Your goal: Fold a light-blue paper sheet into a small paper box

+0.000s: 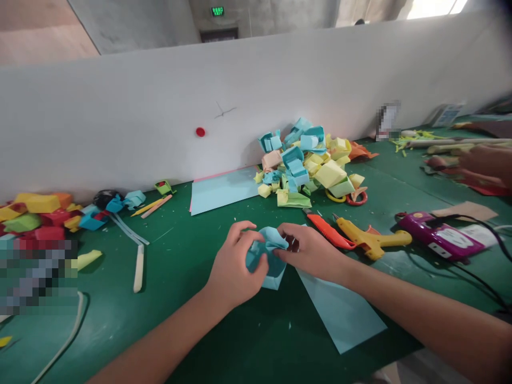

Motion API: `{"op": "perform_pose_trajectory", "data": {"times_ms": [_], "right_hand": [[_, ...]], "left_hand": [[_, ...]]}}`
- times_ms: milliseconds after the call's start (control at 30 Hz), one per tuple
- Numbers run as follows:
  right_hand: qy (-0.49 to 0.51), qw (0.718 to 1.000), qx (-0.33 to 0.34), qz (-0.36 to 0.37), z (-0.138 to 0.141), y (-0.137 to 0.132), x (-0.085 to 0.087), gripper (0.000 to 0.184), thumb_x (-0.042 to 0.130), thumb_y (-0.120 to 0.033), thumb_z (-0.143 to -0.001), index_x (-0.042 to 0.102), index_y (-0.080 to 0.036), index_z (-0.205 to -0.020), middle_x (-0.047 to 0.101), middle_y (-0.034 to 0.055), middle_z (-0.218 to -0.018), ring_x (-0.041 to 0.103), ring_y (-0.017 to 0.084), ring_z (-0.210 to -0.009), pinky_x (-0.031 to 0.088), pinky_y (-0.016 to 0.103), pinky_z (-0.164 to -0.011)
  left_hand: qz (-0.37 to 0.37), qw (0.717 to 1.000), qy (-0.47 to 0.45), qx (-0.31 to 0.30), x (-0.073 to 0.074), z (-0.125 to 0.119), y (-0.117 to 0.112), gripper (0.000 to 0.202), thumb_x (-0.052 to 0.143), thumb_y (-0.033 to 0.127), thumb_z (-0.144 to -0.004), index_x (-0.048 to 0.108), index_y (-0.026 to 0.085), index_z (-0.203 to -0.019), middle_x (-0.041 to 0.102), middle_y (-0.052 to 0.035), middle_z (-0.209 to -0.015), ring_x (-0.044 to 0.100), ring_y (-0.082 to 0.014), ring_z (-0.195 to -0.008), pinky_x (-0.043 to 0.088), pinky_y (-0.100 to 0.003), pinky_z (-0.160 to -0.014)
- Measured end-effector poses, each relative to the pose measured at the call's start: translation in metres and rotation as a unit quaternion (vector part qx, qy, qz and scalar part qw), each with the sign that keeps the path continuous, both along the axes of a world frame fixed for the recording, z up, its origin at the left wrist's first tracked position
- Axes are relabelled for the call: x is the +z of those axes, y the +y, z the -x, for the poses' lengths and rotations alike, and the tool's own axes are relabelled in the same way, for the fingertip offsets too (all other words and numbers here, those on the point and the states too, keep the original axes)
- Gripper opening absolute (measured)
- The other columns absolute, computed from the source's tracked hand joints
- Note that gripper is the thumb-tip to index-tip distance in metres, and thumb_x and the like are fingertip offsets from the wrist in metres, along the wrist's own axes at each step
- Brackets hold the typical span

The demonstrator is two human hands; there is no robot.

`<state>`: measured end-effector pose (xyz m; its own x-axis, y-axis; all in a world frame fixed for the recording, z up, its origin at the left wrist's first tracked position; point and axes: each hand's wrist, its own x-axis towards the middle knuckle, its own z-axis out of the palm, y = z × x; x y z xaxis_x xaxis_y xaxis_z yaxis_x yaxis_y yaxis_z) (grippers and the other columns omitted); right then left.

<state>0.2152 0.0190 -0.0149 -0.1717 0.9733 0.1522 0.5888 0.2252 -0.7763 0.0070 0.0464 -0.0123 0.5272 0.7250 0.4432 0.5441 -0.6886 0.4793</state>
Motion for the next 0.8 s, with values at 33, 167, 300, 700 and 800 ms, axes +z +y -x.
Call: {"op": "perform_pose_trajectory", "data": {"times_ms": [33, 167, 300, 700, 800], "right_hand": [[-0.001, 1.0, 0.0, 0.0, 0.0, 0.0, 0.001, 0.01, 0.063, -0.029, -0.084, 0.054, -0.023, -0.082, 0.056, -0.0036, -0.074, 0.052, 0.014, -0.065, 0.035, 0.028, -0.057], [0.002, 1.0, -0.01, 0.009, 0.002, -0.001, 0.002, 0.009, 0.062, -0.025, -0.083, 0.054, -0.022, -0.082, 0.056, -0.0034, -0.071, 0.052, 0.014, -0.063, 0.035, 0.028, -0.056], [0.046, 0.998, 0.0, 0.036, 0.003, -0.001, 0.001, 0.014, 0.065, -0.028, -0.083, 0.056, -0.023, -0.094, 0.062, -0.0015, -0.08, 0.059, 0.016, -0.07, 0.043, 0.029, -0.06], [0.254, 0.964, -0.032, 0.067, 0.007, -0.001, -0.009, 0.072, 0.072, -0.02, -0.073, 0.035, -0.031, -0.135, 0.054, 0.0036, -0.118, 0.067, 0.015, -0.079, 0.057, 0.034, -0.071], [0.255, 0.964, -0.049, 0.054, 0.01, -0.003, -0.01, 0.052, 0.073, -0.024, -0.074, 0.044, -0.028, -0.117, 0.054, 0.0022, -0.113, 0.066, 0.016, -0.081, 0.056, 0.032, -0.067]], "left_hand": [[0.002, 1.0, 0.022, 0.011, 0.002, -0.001, 0.0, 0.014, 0.066, 0.027, -0.085, 0.065, 0.02, -0.098, 0.054, -0.0109, -0.126, 0.065, -0.0237, -0.093, 0.055, -0.035, -0.069], [-0.009, 0.997, 0.077, 0.02, 0.007, -0.004, 0.003, 0.016, 0.066, 0.032, -0.089, 0.071, 0.02, -0.079, 0.061, -0.0084, -0.119, 0.067, -0.0226, -0.087, 0.054, -0.035, -0.067], [0.007, 0.993, 0.12, 0.003, 0.012, -0.005, 0.005, 0.018, 0.065, 0.029, -0.089, 0.079, 0.025, -0.079, 0.064, -0.0079, -0.122, 0.067, -0.0277, -0.097, 0.055, -0.038, -0.071], [0.035, 0.987, 0.157, 0.02, 0.011, -0.005, 0.004, 0.015, 0.069, 0.034, -0.084, 0.082, 0.027, -0.082, 0.066, -0.0124, -0.113, 0.066, -0.0315, -0.088, 0.055, -0.04, -0.067], [0.032, 0.983, 0.18, 0.024, 0.009, -0.005, 0.003, 0.016, 0.067, 0.032, -0.086, 0.082, 0.027, -0.083, 0.065, -0.014, -0.119, 0.065, -0.0376, -0.099, 0.055, -0.052, -0.077]]}}
